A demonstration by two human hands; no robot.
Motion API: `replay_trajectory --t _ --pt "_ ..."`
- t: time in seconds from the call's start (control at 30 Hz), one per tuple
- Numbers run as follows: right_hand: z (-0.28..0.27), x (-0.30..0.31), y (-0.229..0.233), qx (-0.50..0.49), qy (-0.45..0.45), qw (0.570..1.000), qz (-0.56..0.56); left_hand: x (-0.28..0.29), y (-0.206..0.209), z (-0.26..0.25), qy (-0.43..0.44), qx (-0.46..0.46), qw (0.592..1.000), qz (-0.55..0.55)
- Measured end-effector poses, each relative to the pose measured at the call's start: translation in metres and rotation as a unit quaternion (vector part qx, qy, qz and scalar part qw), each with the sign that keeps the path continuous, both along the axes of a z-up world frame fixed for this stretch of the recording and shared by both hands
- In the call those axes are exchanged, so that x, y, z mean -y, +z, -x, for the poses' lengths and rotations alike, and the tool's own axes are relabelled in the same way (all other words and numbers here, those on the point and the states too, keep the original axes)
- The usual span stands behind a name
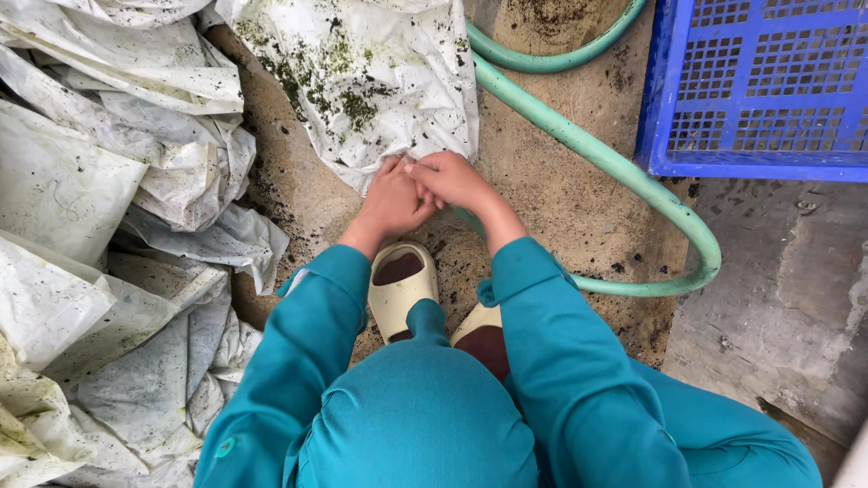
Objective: The person sits on the floor and uses a green hose to spray water into white bags filled with dark material. They repeatedly open the bags, rinse the contents, shake the bags to distribute the water, and then fold or close them before moving to the next one.
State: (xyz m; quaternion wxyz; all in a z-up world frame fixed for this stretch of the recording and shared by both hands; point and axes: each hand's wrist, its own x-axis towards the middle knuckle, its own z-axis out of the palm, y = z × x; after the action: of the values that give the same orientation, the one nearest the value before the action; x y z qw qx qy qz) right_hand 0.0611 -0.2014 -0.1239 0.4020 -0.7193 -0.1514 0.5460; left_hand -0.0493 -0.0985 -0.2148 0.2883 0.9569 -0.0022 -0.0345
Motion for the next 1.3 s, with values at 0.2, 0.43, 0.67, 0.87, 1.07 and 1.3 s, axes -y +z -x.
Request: replay_trajectory --t 0.2,0.43,0.67,0.87,1.07,1.3 --pt "0.015 0.026 -0.015 0.169 -0.03 0.984 -0.043 0.008 0.056 0.014 -0.031 -0.105 0.989 -0.104" --pt "0.022 0.03 -0.041 0.252 -0.066 0.965 -0.033 -0.006 0.028 0.034 -0.012 0.138 0.975 -0.172" --pt "0.037 0.04 -0.027 0.272 -0.056 0.953 -0.119 -0.017 0.022 0.023 -0.048 0.033 0.987 -0.152" --pt "0.041 0.041 -0.006 0.312 -0.1 0.943 -0.054 -0.021 0.035 -0.018 -0.032 0.018 0.984 -0.175" --pt "0.044 0.051 -0.025 0.371 -0.177 0.912 0.006 -0.026 0.093 -0.045 -0.002 -0.076 0.995 -0.061" --pt "0.04 0.054 0.008 0.233 -0.207 0.95 0.03 -0.045 0.207 -0.056 0.01 -0.054 0.996 0.065"
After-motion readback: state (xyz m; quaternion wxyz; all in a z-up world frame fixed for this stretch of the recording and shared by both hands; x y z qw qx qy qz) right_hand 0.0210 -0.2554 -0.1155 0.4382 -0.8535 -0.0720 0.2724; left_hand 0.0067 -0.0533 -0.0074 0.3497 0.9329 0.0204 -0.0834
